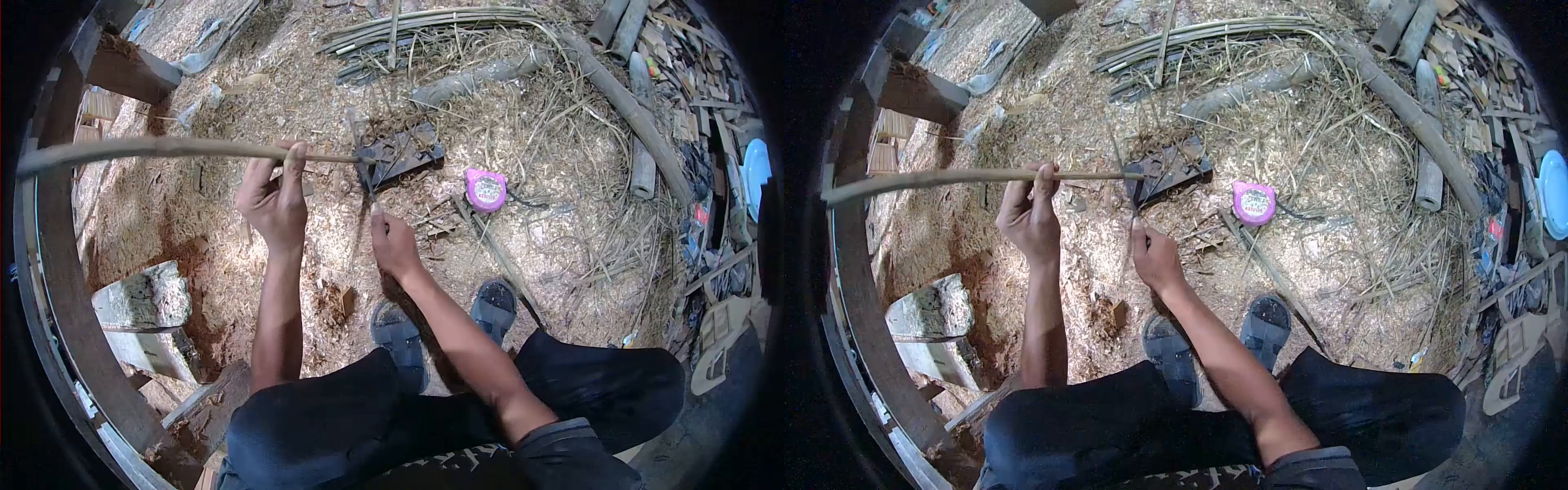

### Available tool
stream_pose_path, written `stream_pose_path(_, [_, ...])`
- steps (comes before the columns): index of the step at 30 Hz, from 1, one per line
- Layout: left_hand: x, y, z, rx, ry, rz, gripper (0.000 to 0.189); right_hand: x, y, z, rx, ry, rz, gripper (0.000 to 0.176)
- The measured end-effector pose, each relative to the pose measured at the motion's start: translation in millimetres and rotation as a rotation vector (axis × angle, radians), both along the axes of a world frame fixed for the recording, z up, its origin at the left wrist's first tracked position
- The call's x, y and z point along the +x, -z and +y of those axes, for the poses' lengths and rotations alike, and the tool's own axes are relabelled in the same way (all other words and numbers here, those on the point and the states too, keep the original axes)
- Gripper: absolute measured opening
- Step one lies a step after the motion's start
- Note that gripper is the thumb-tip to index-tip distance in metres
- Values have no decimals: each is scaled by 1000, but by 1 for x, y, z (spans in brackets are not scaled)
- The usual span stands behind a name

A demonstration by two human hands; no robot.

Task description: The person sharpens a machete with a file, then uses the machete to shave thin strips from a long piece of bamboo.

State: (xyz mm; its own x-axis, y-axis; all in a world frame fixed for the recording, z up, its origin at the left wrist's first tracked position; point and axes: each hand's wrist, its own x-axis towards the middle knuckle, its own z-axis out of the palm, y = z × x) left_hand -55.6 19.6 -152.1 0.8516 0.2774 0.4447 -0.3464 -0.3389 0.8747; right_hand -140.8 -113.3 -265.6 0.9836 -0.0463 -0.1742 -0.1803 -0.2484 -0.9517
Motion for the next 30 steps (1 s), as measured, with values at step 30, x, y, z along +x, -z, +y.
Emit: stream_pose_path(30, [-16,10,-11,53,10,-87,12,15,-66,-7,87,-130,312,63])
